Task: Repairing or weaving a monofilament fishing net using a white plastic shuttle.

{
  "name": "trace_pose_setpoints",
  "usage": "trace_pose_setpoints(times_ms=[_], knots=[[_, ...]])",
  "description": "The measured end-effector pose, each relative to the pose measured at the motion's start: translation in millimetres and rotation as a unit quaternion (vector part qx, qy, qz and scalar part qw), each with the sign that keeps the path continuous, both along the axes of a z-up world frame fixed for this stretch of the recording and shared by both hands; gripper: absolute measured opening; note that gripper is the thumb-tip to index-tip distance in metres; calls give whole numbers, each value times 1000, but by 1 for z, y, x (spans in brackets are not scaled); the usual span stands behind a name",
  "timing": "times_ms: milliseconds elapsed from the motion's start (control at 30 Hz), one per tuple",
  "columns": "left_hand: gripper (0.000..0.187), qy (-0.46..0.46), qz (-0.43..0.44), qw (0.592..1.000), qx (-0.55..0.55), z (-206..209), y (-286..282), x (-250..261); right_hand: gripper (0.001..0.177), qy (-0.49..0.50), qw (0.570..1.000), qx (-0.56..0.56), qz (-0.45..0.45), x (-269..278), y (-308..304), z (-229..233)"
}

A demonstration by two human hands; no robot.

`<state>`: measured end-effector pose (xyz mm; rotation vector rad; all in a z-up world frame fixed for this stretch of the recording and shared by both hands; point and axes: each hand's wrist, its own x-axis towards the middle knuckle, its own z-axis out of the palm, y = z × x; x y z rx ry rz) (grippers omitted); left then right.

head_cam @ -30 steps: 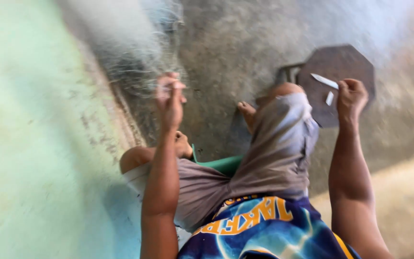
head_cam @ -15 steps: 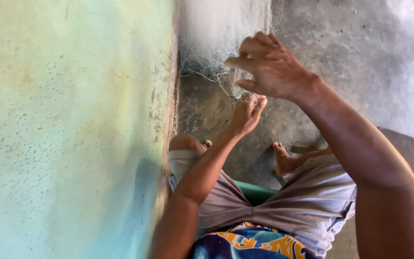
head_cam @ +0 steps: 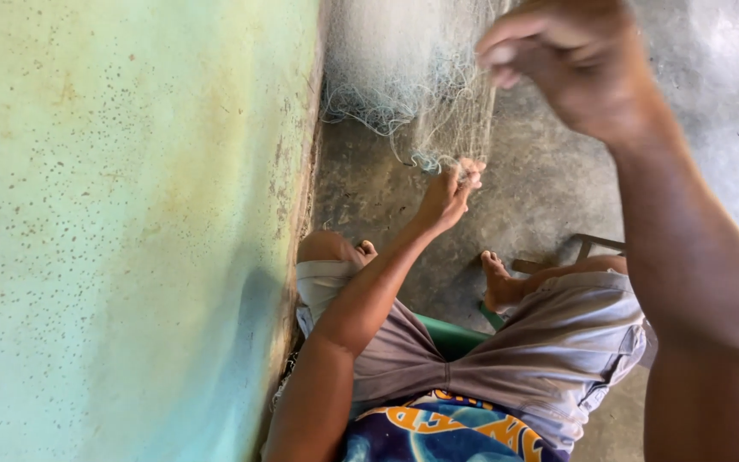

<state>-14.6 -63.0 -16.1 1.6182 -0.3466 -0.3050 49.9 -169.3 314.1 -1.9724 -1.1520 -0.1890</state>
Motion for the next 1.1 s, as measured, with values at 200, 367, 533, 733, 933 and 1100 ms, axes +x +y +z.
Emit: trace_pose_setpoints(times_ms=[200, 367, 533, 733, 933, 1100], knots=[[32, 58, 11, 996, -60, 18, 11, 3, 8, 172, 982, 72, -30, -82, -60, 23], [26, 72, 12, 988, -139, 21, 16, -1, 36, 356, 914, -192, 28, -106, -82, -66], [33, 104, 7, 967, -232, 24, 11, -8, 23, 401, 869, -91, -274, -95, -83, -138], [34, 94, 25, 962, -255, 31, 12, -13, 11, 333, 871, 94, -348, -71, -82, -211], [34, 155, 9, 943, -294, 47, 15, -13, 57, 309, 853, 58, -416, -50, -59, -214], [33, 170, 38, 928, -329, 42, 20, -4, 11, 402, 785, 380, -278, -37, -29, -223]])
